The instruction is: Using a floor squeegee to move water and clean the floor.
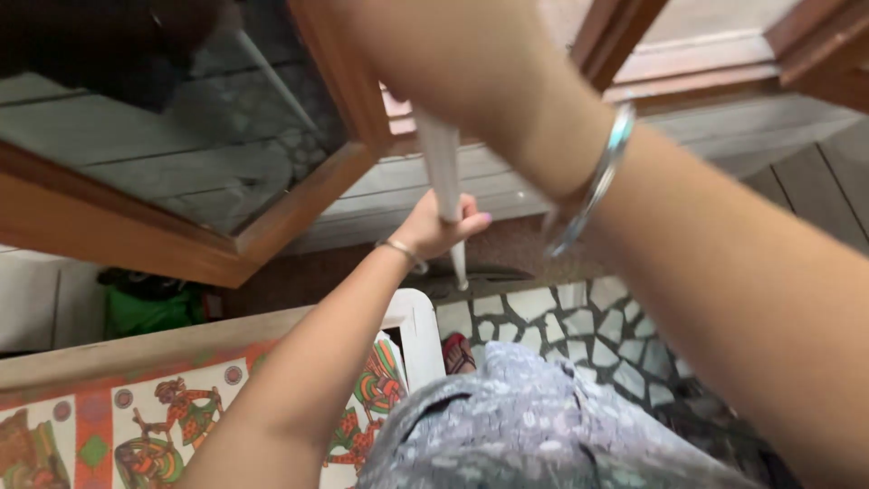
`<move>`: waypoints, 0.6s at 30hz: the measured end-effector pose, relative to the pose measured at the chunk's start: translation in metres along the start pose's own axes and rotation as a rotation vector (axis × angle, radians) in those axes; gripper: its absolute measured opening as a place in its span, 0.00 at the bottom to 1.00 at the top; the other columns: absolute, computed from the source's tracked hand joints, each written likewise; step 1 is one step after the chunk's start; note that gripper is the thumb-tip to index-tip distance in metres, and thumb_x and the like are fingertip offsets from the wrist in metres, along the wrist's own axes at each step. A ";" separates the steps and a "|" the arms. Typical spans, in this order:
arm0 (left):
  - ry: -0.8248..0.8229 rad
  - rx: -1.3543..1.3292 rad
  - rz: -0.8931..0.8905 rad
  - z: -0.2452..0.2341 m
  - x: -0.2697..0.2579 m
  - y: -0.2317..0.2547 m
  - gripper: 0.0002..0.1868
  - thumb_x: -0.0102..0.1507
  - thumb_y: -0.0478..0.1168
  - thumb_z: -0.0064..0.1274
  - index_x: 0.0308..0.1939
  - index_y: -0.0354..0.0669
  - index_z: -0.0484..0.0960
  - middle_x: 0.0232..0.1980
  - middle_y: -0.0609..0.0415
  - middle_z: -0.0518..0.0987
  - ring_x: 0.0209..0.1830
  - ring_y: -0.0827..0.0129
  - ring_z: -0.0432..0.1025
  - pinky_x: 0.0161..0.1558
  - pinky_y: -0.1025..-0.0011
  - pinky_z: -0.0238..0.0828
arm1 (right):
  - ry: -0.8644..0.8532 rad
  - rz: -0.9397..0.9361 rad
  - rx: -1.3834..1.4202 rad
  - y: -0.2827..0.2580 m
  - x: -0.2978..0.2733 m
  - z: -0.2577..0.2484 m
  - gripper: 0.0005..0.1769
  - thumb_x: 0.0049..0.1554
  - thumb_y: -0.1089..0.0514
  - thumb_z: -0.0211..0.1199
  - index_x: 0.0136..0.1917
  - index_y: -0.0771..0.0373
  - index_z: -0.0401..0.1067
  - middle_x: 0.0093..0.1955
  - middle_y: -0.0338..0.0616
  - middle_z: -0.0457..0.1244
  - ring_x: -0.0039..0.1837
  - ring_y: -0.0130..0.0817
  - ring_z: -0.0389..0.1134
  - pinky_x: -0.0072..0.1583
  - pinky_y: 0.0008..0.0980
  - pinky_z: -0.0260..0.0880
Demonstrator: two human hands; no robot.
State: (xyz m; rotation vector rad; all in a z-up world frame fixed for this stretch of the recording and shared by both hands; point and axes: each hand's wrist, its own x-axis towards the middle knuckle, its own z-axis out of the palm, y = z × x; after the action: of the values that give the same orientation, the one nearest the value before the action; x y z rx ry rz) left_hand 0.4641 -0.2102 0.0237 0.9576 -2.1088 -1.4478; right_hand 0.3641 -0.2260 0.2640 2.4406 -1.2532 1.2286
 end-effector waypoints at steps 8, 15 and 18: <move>0.033 -0.002 0.134 0.023 0.009 -0.004 0.16 0.59 0.42 0.58 0.21 0.38 0.75 0.18 0.54 0.69 0.19 0.70 0.63 0.27 0.68 0.65 | -0.224 0.415 0.360 0.006 -0.018 -0.042 0.20 0.67 0.54 0.56 0.33 0.57 0.69 0.28 0.35 0.61 0.31 0.24 0.66 0.36 0.26 0.67; 0.175 0.154 0.011 -0.031 -0.045 -0.036 0.17 0.61 0.42 0.57 0.21 0.39 0.75 0.18 0.52 0.69 0.19 0.68 0.64 0.27 0.66 0.64 | -0.074 0.661 0.820 -0.055 0.012 -0.004 0.17 0.61 0.49 0.63 0.33 0.58 0.74 0.25 0.30 0.61 0.27 0.18 0.64 0.31 0.25 0.64; 0.240 0.204 -0.049 -0.059 -0.067 -0.059 0.17 0.61 0.42 0.57 0.20 0.38 0.75 0.18 0.51 0.69 0.20 0.68 0.64 0.27 0.66 0.64 | 0.009 0.407 0.986 -0.067 0.012 0.024 0.13 0.62 0.55 0.63 0.37 0.61 0.72 0.29 0.30 0.60 0.33 0.16 0.62 0.36 0.24 0.63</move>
State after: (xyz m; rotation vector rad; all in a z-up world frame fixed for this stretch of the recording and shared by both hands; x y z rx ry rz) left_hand 0.5672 -0.2125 -0.0048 1.2025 -2.0924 -1.0913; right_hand 0.4314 -0.2008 0.2717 2.7973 -1.3996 2.4347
